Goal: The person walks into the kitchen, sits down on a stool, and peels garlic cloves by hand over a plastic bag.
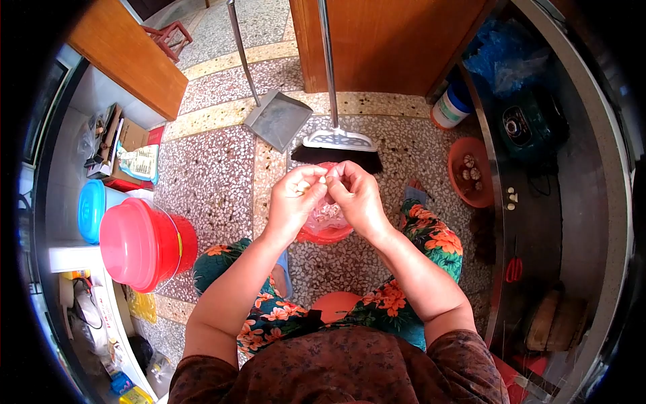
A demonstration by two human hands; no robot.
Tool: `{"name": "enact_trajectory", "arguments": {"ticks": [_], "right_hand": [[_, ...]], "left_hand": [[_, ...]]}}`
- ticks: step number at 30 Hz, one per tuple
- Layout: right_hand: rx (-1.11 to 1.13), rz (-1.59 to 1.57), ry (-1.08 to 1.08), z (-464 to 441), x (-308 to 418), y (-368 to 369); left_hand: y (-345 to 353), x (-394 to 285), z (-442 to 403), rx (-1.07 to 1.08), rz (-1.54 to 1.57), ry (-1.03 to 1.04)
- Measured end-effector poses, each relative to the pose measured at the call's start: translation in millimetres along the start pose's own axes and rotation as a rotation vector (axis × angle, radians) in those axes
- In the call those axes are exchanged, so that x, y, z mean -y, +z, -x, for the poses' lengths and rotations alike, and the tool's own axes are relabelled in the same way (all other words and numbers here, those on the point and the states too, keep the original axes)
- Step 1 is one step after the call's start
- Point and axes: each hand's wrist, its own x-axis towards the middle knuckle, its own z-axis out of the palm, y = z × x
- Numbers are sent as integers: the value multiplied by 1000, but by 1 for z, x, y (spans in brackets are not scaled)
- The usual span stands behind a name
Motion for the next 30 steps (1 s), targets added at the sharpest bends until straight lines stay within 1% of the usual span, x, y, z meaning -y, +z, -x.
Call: {"name": "enact_trajectory", "arguments": {"ticks": [1,2,4,5,7,13,17,20,22,26,30], "right_hand": [[-5,65,-41,0,0,0],[-5,65,-41,1,2,1],[40,-64,4,2,6,3],[40,-64,4,1,7,4],[67,-188,55,1,7,5],[61,-292,91,0,9,5],[51,-307,129,-2,7,4],[25,-326,127,-3,2,4],[-20,-226,149,-5,0,3],[-34,-277,136,-7,-7,3],[-89,-266,181,-17,-24,-4]], "left_hand": [[-2,2,0,24,-53,65],[-5,4,0,23,-52,65],[-10,7,0,37,45,-12],[-10,7,0,37,45,-12],[-9,5,0,43,249,-31],[-12,2,-2,92,387,-84],[-14,3,-2,127,402,-74],[-14,0,-1,96,394,-83],[-15,0,-1,53,385,-100],[-15,-1,1,55,383,-93],[-19,-7,0,35,387,-91]]}}
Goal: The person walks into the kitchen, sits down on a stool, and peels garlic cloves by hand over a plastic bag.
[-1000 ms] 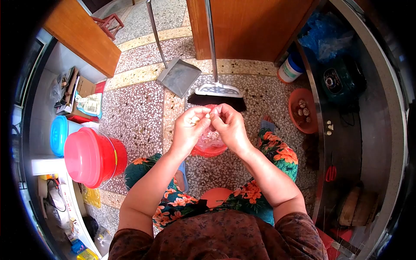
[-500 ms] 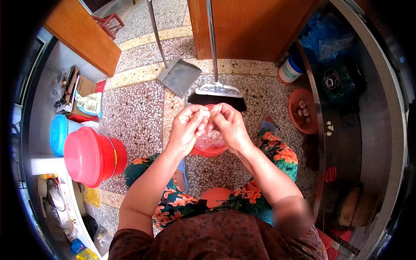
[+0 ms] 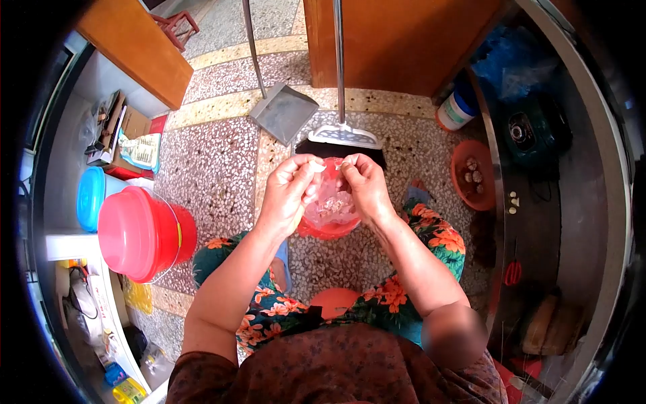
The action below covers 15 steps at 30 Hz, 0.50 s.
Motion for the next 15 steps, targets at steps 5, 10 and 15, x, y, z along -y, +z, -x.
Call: {"name": "enact_trajectory", "arguments": {"ticks": [5,10,15], "right_hand": [[-17,530,-48,-21,-54,-21],[-41,1003,-141,-31,-99,-30],[-39,1191,-51,-38,-146,-44]], "left_hand": [[-4,-5,0,-78,-78,-30],[-8,-10,2,-69,-88,-24],[-14,-14,3,-85,-90,-22]]}}
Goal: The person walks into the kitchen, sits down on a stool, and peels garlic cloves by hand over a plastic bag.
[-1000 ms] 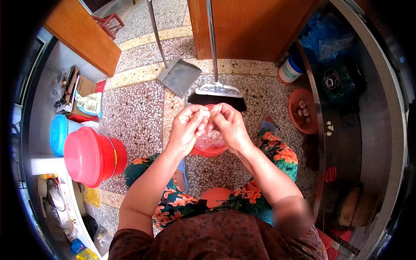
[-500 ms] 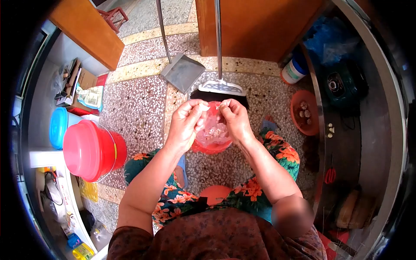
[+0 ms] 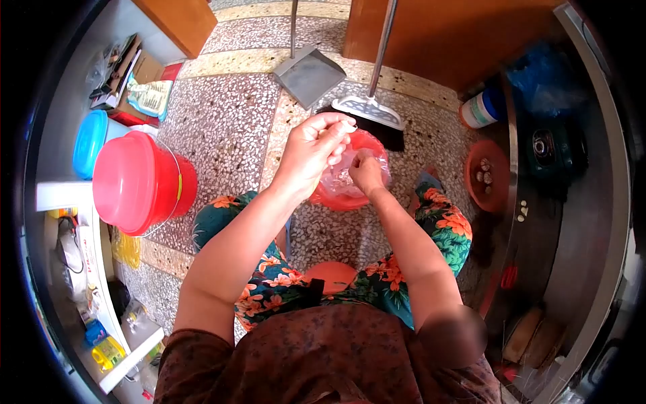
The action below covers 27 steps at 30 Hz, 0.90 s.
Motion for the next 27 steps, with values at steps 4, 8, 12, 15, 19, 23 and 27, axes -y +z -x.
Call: {"name": "enact_trajectory", "arguments": {"ticks": [4,8,12,15,19,23,27], "right_hand": [[-5,65,-35,-4,-17,23],[4,76,-71,-7,-29,35],[49,44,-15,-8,-28,34],[1,97,-72,-6,-26,33],[39,64,-31,-4,-22,28],[121,71,-16,-1,-8,14],[218,35,80,-4,-13,16]], "left_hand": [[-1,-8,4,-11,13,0],[-4,-12,6,-15,42,11],[-5,-13,8,-29,34,20],[-7,-13,8,-18,24,26],[-9,-14,9,-2,26,27],[-9,-12,8,-5,21,23],[-9,-12,8,3,43,29]]}}
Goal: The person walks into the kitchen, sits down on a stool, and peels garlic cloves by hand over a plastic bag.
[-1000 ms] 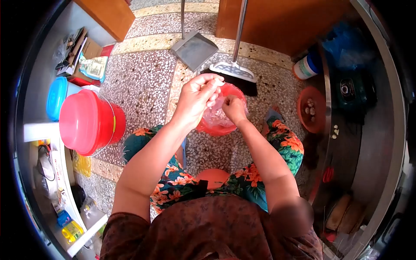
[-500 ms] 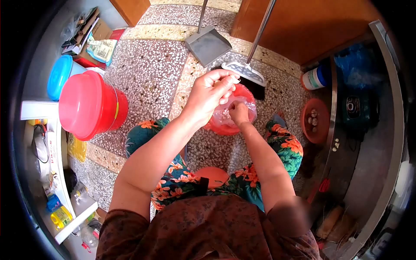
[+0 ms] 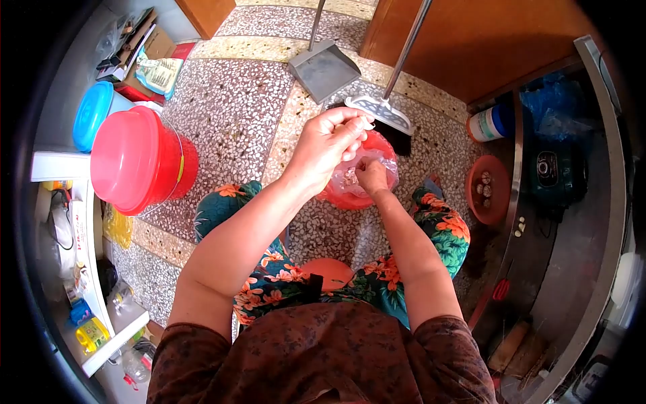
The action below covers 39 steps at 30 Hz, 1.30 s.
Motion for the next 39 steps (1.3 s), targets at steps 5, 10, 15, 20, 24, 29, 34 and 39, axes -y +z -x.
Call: {"name": "enact_trajectory", "arguments": {"ticks": [5,10,15,20,24,29,34,39], "right_hand": [[-48,40,41,0,3,1],[-204,48,-130,-4,5,-3],[42,-708,-114,37,80,-73],[93,-1086,-218,79,118,-128],[27,-1084,-344,87,128,-131],[-48,-1064,-335,87,128,-130],[-111,-1134,-336,90,129,-133],[-178,-1032,-381,89,125,-135]], "left_hand": [[-1,2,-2,8,-6,0],[0,2,-3,4,-18,-17],[2,4,-2,-17,-82,-54],[7,10,-3,-24,-173,-76],[11,20,-8,-24,-275,-70],[21,21,-9,-43,-318,-45],[25,26,-12,-9,-280,54],[26,26,-10,20,-294,132]]}}
